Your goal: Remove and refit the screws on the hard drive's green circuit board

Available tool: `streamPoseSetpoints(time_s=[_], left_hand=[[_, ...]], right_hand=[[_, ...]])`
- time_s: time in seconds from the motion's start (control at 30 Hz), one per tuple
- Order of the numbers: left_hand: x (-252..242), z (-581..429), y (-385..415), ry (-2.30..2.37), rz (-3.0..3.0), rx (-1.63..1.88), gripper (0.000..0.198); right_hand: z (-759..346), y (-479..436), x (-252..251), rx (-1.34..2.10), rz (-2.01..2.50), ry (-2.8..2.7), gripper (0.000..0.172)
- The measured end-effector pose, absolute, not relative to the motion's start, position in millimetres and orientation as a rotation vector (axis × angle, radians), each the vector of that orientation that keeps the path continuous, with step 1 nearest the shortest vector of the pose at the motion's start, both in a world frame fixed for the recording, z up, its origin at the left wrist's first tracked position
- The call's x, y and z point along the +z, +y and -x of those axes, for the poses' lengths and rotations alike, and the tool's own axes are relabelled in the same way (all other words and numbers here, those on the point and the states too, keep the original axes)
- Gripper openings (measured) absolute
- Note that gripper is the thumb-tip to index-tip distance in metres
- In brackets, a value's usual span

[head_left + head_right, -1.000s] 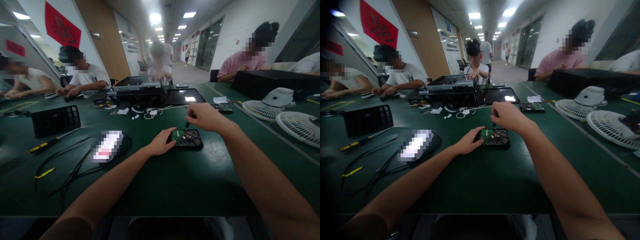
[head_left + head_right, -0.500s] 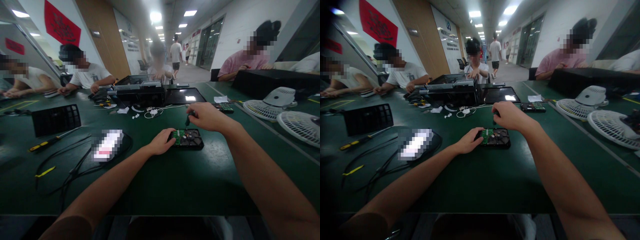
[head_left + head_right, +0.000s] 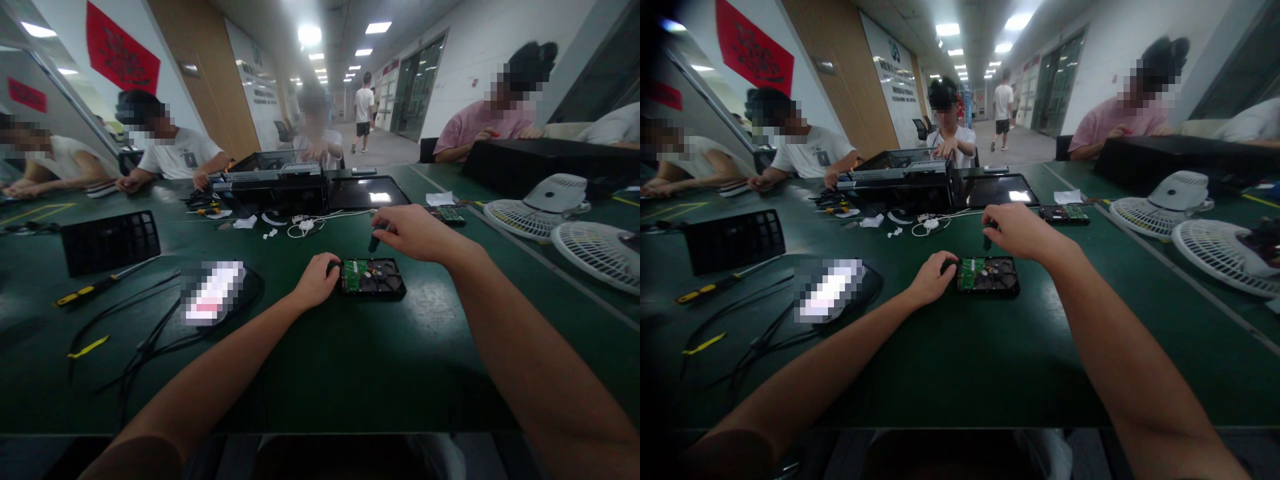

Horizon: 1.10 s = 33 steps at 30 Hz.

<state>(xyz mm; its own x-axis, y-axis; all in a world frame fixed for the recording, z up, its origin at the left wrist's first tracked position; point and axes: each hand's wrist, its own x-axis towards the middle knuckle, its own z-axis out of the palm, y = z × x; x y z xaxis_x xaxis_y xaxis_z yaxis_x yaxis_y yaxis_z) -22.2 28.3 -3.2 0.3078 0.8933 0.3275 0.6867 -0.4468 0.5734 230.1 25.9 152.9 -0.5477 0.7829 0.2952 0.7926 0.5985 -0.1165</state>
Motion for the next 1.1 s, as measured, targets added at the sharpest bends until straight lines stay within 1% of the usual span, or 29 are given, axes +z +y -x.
streamPoseSetpoints(time_s=[0.1, 0.17, 0.33, 0.53, 0.63, 0.83, 1.1], left_hand=[[-4.8, 22.5, 30.5, 1.426, -2.274, 0.890, 0.014], [-6.0, 22.2, 31.5, 1.426, -2.293, 0.878, 0.014], [-8.9, 21.8, 33.7, 1.408, -2.340, 0.832, 0.023], [-8.5, 21.2, 32.0, 1.350, -2.403, 0.788, 0.032], [-7.6, 21.1, 30.1, 1.331, -2.423, 0.777, 0.035], [-6.9, 22.0, 29.2, 1.336, -2.450, 0.732, 0.034], [-8.3, 21.6, 30.2, 1.344, -2.425, 0.729, 0.032]], right_hand=[[-230.9, 28.7, 150.9, -0.063, 1.266, -2.517, 0.028], [-231.5, 30.7, 149.8, -0.109, 1.260, -2.528, 0.028], [-230.9, 31.5, 150.0, -0.186, 1.268, -2.536, 0.034], [-229.7, 27.7, 151.7, -0.126, 1.263, -2.517, 0.036], [-230.6, 27.5, 151.5, -0.053, 1.246, -2.499, 0.033], [-233.1, 31.1, 150.7, -0.010, 1.270, -2.483, 0.027], [-231.0, 31.8, 148.8, -0.152, 1.302, -2.461, 0.020]])
